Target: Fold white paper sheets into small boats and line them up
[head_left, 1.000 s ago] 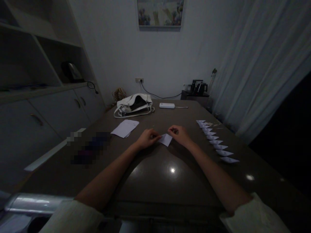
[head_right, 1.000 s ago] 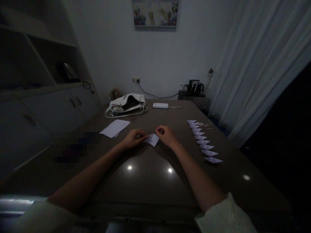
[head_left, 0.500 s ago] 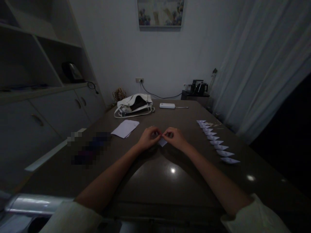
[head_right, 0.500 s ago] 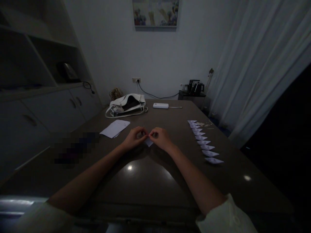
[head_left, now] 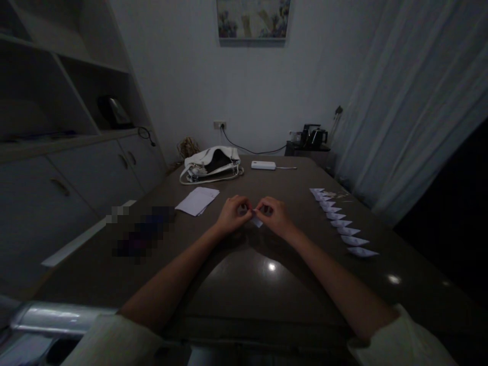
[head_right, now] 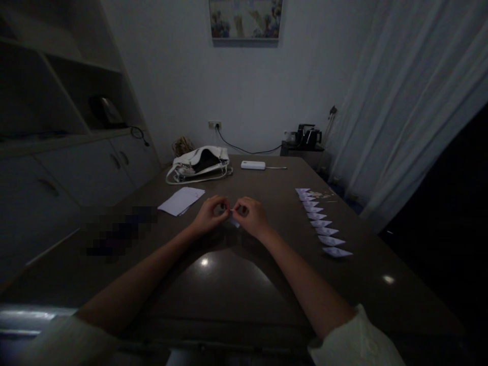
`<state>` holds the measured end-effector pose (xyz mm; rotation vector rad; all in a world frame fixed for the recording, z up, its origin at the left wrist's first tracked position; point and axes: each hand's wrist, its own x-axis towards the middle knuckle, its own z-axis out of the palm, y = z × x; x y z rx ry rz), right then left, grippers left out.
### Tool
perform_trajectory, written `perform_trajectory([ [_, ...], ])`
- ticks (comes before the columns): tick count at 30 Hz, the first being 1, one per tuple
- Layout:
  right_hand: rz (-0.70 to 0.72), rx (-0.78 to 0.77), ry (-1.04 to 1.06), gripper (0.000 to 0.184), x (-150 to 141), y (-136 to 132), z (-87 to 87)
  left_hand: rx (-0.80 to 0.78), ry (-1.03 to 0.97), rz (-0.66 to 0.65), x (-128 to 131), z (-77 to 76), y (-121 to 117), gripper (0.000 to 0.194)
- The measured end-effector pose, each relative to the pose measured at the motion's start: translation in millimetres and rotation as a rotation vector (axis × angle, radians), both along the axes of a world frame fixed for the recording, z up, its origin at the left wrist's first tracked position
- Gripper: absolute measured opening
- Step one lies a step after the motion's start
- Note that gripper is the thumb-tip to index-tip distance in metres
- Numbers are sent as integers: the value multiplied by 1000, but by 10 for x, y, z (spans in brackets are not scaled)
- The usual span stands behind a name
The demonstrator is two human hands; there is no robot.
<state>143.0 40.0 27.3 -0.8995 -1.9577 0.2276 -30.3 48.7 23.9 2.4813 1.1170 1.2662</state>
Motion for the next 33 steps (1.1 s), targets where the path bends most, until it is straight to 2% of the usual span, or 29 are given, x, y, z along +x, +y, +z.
perform_trajectory([
  [15, 76, 43, 20, 12, -31, -21, -5, -8, 83, 9, -7, 9, 0, 3],
  [33, 45, 73, -10, 12, -37, -18, -30, -54, 113, 47, -21, 38, -2, 5],
])
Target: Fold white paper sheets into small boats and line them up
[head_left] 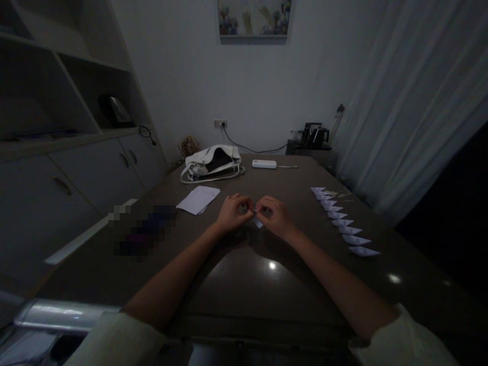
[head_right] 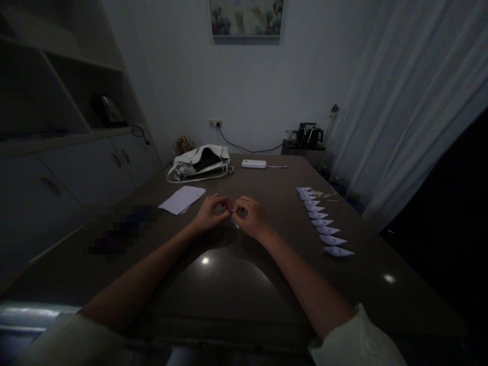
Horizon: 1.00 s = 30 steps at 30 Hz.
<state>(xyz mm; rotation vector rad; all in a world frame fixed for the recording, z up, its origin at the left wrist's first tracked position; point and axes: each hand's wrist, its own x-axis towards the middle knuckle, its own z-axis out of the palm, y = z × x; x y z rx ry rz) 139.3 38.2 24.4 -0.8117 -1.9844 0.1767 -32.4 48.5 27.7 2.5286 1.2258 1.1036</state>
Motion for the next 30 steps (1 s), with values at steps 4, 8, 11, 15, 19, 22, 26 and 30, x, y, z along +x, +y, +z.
perform_trajectory([
  [4, -6, -13, -19, 12, 6, -7, 6, 1, -22, -6, 2, 5, -4, 6],
  [8, -19, -23, -35, 11, 7, -11, 13, -9, -19, -10, 4, 8, -1, 7],
  [11, -14, -24, -32, 12, 8, -9, 16, -10, -15, -8, -1, 9, 5, 7],
  [15, -12, -16, -38, 12, 5, -11, 17, -3, -27, -7, 3, 5, -1, 8],
  [19, -13, -5, -43, 13, 0, -18, 16, 2, -48, -18, 7, -12, 5, 7],
  [22, -35, 7, -16, 14, 20, -5, 30, 0, -71, -5, -49, -36, 67, 6],
  [26, -74, 21, 61, 15, 79, 34, 78, -8, -143, 54, -185, -69, 196, 7],
  [30, -78, 2, 67, 16, 106, 47, 104, -1, -185, 59, -202, -77, 213, 9],
])
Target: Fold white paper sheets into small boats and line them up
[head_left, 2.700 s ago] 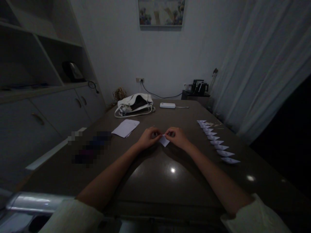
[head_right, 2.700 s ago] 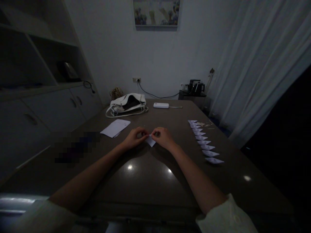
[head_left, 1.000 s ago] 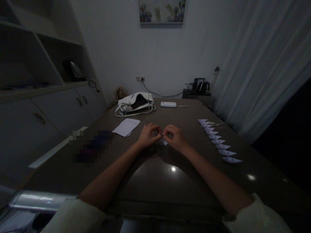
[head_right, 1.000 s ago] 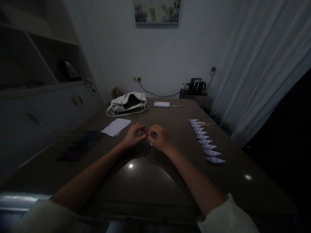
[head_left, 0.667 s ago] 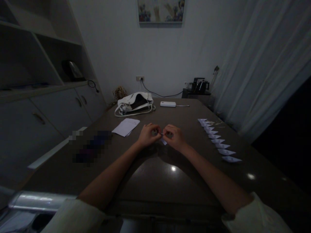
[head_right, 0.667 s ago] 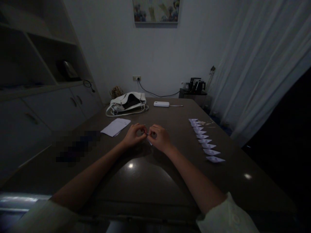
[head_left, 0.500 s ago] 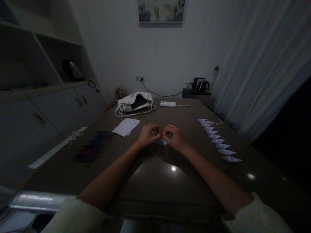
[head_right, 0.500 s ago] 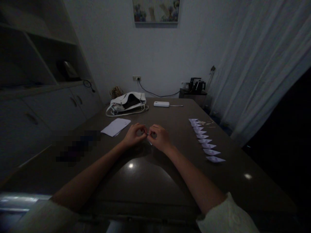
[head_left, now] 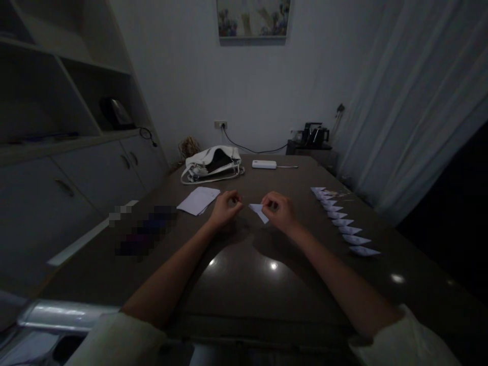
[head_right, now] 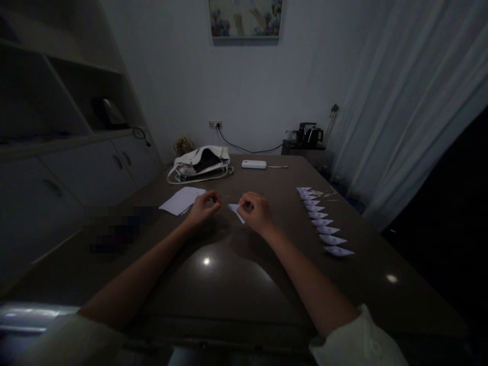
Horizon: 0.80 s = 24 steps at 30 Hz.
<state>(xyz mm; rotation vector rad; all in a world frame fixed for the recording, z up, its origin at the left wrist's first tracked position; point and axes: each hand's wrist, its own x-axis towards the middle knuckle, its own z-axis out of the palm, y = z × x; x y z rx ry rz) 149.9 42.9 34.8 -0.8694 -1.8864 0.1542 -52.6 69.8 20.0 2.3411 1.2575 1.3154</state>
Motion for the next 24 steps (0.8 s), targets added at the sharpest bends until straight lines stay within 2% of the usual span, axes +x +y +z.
perform_trajectory([
  [6, 28, -9, -24, 12, -40, -19, -38, 16, 47, -80, 134, 32, -136, 8],
  [14, 69, -18, -46, 13, -62, -34, -59, 18, 91, -50, 113, 12, -108, 5],
  [20, 28, -15, 21, 15, -27, -21, -26, 11, 58, -2, 44, -13, -25, 5],
  [24, 24, -56, 12, 13, -6, 17, -55, 13, 31, -23, 86, 2, -63, 11],
])
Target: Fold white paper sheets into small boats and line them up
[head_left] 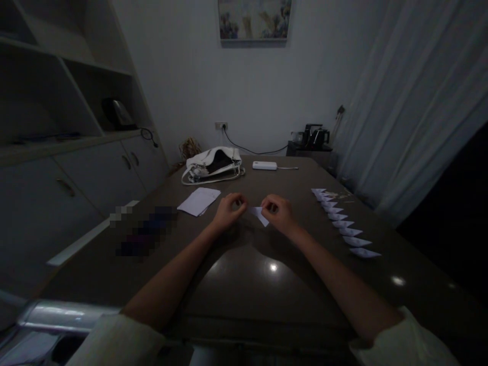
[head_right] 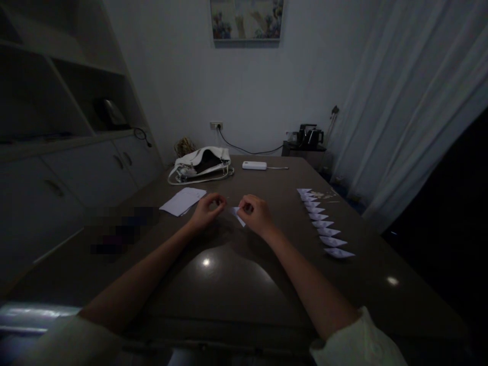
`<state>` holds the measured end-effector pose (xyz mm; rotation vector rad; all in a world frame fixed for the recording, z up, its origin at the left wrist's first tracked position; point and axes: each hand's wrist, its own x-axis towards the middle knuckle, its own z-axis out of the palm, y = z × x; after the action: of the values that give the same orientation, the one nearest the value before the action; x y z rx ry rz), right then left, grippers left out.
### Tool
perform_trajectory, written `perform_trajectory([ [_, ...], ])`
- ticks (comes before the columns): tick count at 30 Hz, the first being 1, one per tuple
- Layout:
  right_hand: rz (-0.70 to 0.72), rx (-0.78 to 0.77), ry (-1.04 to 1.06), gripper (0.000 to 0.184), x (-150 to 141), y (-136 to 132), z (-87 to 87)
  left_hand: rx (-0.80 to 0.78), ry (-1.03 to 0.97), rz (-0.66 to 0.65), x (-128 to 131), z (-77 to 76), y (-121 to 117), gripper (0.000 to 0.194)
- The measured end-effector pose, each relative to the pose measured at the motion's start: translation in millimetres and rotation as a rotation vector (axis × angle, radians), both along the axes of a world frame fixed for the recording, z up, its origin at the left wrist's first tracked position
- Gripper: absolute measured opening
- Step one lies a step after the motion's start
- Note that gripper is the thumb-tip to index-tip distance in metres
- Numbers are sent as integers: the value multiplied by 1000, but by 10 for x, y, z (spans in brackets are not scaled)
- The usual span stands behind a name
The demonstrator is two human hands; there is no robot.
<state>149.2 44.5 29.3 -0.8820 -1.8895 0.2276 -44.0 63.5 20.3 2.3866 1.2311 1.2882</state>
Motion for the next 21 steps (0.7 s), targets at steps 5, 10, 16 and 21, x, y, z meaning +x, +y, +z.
perform_trajectory([
  [5, -1, -31, -16, 9, 0, 24, -45, 0, 59, -70, 58, 14, -60, 12],
  [10, -24, -43, -11, 7, -15, 12, -42, -2, 114, -89, 54, 16, -75, 12],
  [16, -14, -137, 69, 10, -35, 17, -66, -67, 61, -164, 129, -7, -118, 28],
  [21, -96, -223, 143, 18, 3, 83, -103, -216, 73, -139, 175, -8, -136, 38],
])
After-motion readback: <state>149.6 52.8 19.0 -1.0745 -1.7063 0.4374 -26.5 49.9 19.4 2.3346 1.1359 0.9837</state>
